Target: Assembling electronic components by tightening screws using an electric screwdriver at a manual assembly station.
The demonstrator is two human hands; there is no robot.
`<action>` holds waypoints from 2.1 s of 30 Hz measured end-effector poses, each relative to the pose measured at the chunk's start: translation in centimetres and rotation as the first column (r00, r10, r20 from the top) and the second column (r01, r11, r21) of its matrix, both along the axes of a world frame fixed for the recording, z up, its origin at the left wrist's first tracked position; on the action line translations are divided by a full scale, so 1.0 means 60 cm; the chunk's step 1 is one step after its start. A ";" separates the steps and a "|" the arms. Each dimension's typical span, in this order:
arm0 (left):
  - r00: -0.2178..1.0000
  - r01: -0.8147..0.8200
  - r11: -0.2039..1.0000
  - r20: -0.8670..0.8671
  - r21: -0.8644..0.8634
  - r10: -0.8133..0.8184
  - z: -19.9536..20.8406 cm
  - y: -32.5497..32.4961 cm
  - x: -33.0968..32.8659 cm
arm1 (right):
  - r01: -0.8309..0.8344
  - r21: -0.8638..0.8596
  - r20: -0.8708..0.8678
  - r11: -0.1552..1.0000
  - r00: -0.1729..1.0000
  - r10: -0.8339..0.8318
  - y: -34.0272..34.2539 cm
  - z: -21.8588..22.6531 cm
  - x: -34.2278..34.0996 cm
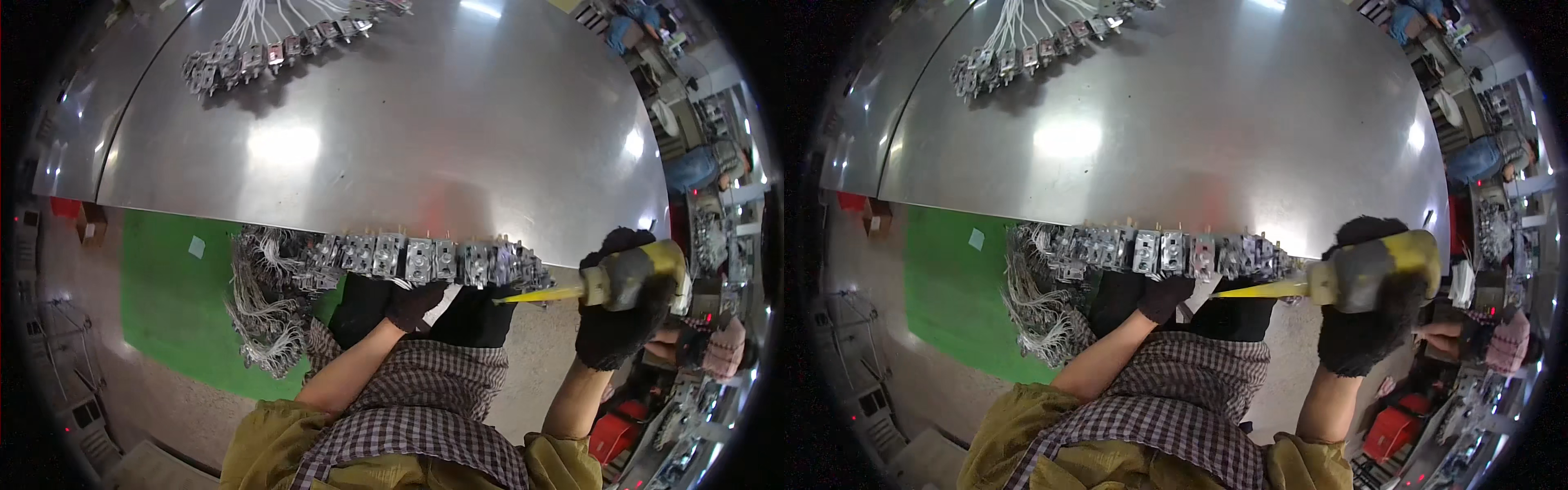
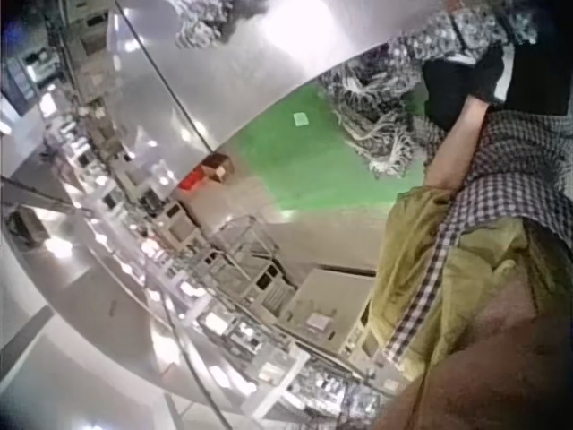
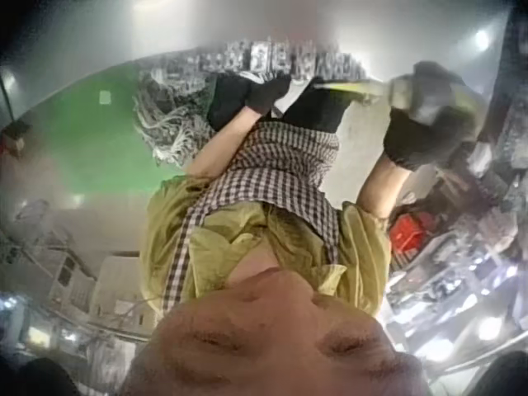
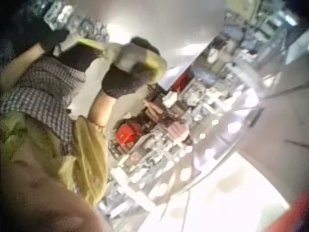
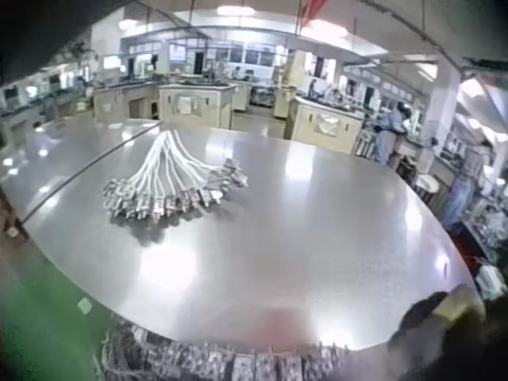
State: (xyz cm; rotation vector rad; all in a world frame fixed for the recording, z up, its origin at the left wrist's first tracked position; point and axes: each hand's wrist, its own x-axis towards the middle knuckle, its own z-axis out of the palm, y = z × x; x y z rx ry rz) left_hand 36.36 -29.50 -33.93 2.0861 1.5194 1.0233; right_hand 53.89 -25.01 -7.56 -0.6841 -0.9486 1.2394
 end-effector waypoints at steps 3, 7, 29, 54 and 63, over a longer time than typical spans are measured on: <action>0.986 -0.108 0.990 0.120 -0.091 0.119 -0.032 -0.002 0.014 | -0.067 0.030 0.171 0.997 0.983 0.061 0.010 0.007 -0.063; 0.975 -0.095 0.995 0.200 -0.014 0.096 -0.030 -0.004 0.015 | 0.003 0.057 0.463 0.998 0.886 -0.029 0.009 0.001 -0.105; 0.949 0.050 0.975 0.314 -0.217 0.021 -0.120 -0.005 0.048 | -0.541 -0.418 0.528 0.730 0.509 0.680 0.011 -0.088 -0.066; 0.955 -0.091 0.978 -0.260 0.190 0.139 -0.067 -0.002 0.007 | 0.041 0.099 0.610 0.994 0.787 -0.094 -0.002 -0.036 -0.079; 0.815 -0.067 0.874 -0.480 0.481 0.326 -0.006 0.020 -0.007 | -0.327 0.191 0.974 0.926 0.177 -0.138 0.003 0.005 -0.095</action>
